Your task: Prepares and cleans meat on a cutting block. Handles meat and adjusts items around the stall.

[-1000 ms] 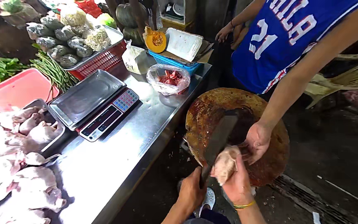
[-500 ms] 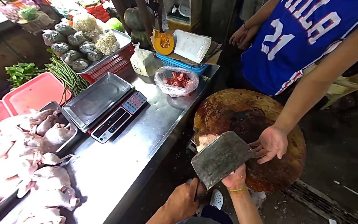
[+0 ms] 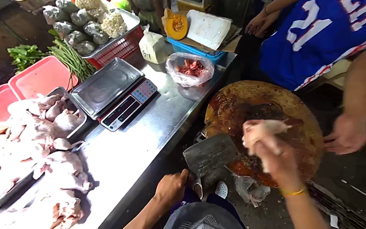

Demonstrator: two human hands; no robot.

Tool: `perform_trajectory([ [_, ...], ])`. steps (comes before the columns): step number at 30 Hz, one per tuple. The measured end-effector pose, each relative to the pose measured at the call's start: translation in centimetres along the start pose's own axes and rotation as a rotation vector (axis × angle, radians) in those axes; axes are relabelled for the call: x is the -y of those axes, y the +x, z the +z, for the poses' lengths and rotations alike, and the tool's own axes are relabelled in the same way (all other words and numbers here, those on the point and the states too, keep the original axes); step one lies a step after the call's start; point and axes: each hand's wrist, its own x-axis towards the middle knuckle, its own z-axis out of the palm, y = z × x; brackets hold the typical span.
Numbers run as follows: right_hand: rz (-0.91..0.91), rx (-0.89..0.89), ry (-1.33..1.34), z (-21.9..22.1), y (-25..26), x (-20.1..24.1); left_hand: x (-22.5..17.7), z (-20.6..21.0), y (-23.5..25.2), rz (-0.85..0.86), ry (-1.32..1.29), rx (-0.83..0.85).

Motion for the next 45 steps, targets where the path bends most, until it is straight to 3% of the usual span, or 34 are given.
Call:
perform_trajectory([
  [4,-0.323,0.245,-0.582,9.8,-5.0,-7.3,-2.5,-2.1,0.8,0.003,0.034,0.105],
  [6,-0.366,0.301,-0.843,12.2,-5.2,-9.5,-3.6,-2.5,1.0,-0.014,0.058,0.153],
  [9,-0.311,0.452,-0.865,12.7,-4.1,-9.8,-3.8,-2.1,1.2,-0.035,0.096,0.173],
  [12,-0.354,0.496,-0.848,12.5,-1.3,-10.6,-3.8,-2.1,2.6,-0.01,0.164,0.15],
  [18,-0.02,0.594,-0.918,12.3,3.8,-11.3,-5.2,-1.5,5.0,0.056,0.272,0.169],
  [21,0.21,0.693,-0.942,11.4,5.6,-10.7,-5.1,-0.6,4.9,0.088,0.29,0.101],
  [25,0.335,0.416,-0.882,4.3,9.8,-12.4,-4.0,0.6,3.6,0.107,0.33,-0.048],
  [28,0.341,0.144,-0.68,-0.9,9.5,-9.7,-3.1,0.6,3.3,0.128,0.337,-0.181],
  [31,0.174,0.14,-0.741,1.2,3.5,-5.8,-3.7,0.0,3.8,0.113,0.31,-0.22],
  [34,0.029,0.147,-1.014,4.6,-0.4,-8.7,-4.7,-0.6,4.2,0.126,0.301,-0.286],
  [36,0.137,0.107,-1.036,4.5,0.7,-9.8,-5.0,-0.4,4.2,0.103,0.313,-0.285],
  [40,0.537,0.285,-0.732,1.4,6.5,-10.2,-5.7,0.2,3.5,0.022,0.28,-0.175],
  [42,0.597,0.278,-0.474,0.2,7.9,-11.8,-5.5,1.1,2.8,0.008,0.243,-0.216],
  [45,0.582,0.118,-0.308,-1.3,8.9,-13.0,-5.6,2.7,1.4,-0.012,0.132,-0.347],
])
